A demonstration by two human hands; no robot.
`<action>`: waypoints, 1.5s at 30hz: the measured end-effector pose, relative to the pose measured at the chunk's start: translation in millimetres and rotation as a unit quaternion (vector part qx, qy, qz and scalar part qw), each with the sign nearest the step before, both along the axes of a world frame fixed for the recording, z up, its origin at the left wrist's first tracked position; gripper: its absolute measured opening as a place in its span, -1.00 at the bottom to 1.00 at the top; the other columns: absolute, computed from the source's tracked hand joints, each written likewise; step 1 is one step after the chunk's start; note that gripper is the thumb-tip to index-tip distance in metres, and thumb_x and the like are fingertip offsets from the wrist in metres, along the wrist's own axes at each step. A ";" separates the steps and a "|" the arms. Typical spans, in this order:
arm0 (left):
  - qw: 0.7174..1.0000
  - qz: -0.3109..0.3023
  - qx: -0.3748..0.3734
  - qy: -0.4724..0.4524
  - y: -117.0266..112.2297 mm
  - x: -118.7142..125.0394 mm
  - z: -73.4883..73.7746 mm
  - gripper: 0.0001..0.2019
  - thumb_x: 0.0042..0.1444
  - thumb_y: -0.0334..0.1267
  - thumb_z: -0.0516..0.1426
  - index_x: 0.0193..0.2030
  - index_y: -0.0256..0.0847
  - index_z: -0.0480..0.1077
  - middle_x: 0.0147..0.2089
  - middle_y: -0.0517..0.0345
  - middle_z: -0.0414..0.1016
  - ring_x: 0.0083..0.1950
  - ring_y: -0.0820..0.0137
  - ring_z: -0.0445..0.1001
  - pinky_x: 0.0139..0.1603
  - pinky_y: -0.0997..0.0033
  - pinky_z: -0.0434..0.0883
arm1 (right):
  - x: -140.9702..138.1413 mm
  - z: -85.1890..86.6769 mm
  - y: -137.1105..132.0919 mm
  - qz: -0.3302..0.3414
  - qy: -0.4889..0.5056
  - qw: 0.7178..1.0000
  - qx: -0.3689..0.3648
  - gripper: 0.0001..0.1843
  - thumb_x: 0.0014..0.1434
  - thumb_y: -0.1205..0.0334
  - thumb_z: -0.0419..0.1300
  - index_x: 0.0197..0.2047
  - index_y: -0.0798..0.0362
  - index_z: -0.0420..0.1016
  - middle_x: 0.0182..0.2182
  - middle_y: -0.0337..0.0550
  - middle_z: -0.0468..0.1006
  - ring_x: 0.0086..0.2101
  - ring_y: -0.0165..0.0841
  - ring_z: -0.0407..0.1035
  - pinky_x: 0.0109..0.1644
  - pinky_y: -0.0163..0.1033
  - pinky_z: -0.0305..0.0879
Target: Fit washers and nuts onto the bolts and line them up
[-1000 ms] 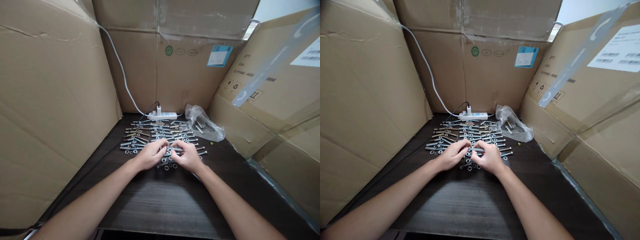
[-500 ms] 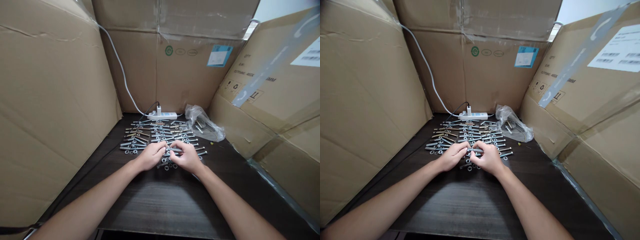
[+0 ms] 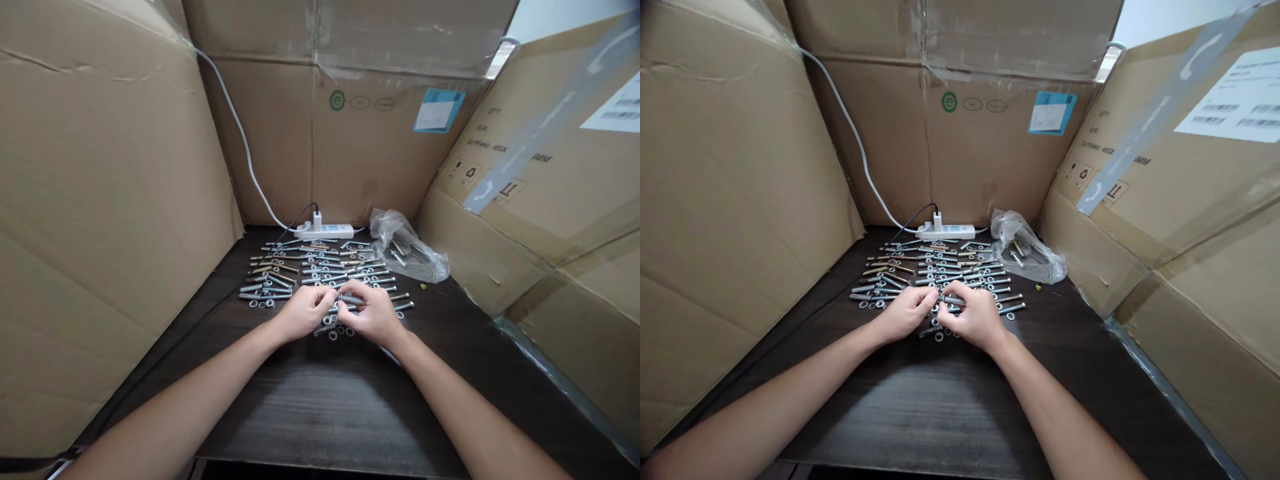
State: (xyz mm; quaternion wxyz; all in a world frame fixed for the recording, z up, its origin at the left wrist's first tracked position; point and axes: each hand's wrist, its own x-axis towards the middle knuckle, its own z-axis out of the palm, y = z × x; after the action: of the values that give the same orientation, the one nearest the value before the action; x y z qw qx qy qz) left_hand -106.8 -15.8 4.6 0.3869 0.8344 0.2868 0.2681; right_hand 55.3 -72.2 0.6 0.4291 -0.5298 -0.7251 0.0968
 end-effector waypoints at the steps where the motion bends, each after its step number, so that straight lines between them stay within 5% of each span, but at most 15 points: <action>1: 1.000 0.000 -0.025 -0.011 -1.0 1.0 0.2 -0.59 0.23 -0.05 -0.12 -0.56 -0.25 0.13 -0.57 0.29 0.04 -0.53 0.54 0.01 -0.52 0.51 0.00 | -0.5 0.8 -0.5 -0.006 -0.002 1.000 0.003 -0.89 -0.01 0.25 0.16 -0.36 0.04 0.44 -0.62 -0.35 0.40 -0.65 -0.51 0.19 -0.54 -0.40 0.10; 7: 0.990 -0.002 -0.123 -0.067 -5.5 4.4 -0.1 -0.53 0.18 0.08 -0.11 -0.57 -0.25 0.16 -0.61 0.29 0.01 -0.56 0.55 -0.03 -0.57 0.51 -0.03 | -2.2 4.3 -2.7 -0.021 0.003 1.000 0.010 -0.90 -0.03 0.25 0.17 -0.37 0.04 0.45 -0.63 -0.36 0.40 -0.66 -0.52 0.18 -0.55 -0.40 0.12; 12: 0.981 0.007 -0.143 -0.128 -2.8 4.0 1.8 -0.68 0.15 -0.04 -0.01 -0.47 -0.24 0.17 -0.55 0.31 0.08 -0.54 0.56 0.03 -0.55 0.55 0.04 | 0.2 4.0 -0.8 -0.024 0.067 0.997 -0.012 -0.91 -0.03 0.27 0.15 -0.40 0.07 0.42 -0.63 -0.35 0.36 -0.65 -0.54 0.15 -0.59 -0.41 0.10; 17: 0.896 -0.014 -0.397 -0.197 -4.5 6.3 2.8 -0.87 0.13 -0.19 -0.03 -0.33 -0.20 0.19 -0.56 0.37 -0.01 -0.65 0.63 -0.10 -0.62 0.61 -0.11 | 2.2 4.8 -0.3 -0.022 0.049 0.999 -0.005 -0.91 -0.01 0.27 0.15 -0.38 0.06 0.42 -0.61 -0.35 0.39 -0.65 -0.54 0.18 -0.58 -0.41 0.12; 21: 0.845 -0.030 -0.494 -0.203 -8.2 8.2 2.6 -0.83 0.14 -0.16 -0.05 -0.37 -0.21 0.16 -0.53 0.36 0.01 -0.65 0.65 -0.09 -0.63 0.62 -0.11 | 1.5 5.0 -0.6 -0.019 0.003 1.000 -0.014 -0.88 0.05 0.22 0.16 -0.33 0.04 0.47 -0.55 -0.32 0.48 -0.61 -0.50 0.27 -0.53 -0.40 0.17; 30: 0.812 -0.014 -0.549 -0.198 -5.9 7.9 -1.2 -0.75 0.17 -0.11 -0.04 -0.41 -0.24 0.14 -0.53 0.36 0.03 -0.66 0.66 -0.09 -0.65 0.63 -0.12 | 4.4 -0.5 3.4 0.007 -0.026 0.999 -0.033 -0.75 0.12 0.22 0.17 -0.12 -0.07 0.54 -0.27 -0.25 0.61 -0.39 -0.37 0.48 -0.22 -0.30 0.40; 45: 0.791 -0.016 -0.577 -0.204 -5.8 7.2 -1.4 -0.74 0.19 -0.13 -0.06 -0.43 -0.26 0.16 -0.53 0.33 0.05 -0.65 0.65 -0.08 -0.65 0.63 -0.11 | 4.8 -0.8 4.8 0.006 0.021 0.999 -0.048 -0.78 0.17 0.13 0.18 -0.13 -0.07 0.57 -0.21 -0.22 0.61 -0.24 -0.30 0.51 -0.11 -0.23 0.39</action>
State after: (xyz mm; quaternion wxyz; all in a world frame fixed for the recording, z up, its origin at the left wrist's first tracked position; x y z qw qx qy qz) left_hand -99.7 -21.6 3.3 0.8502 0.3865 0.2891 0.2102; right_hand 60.1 -67.5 -0.2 0.4178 -0.5432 -0.7136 0.1456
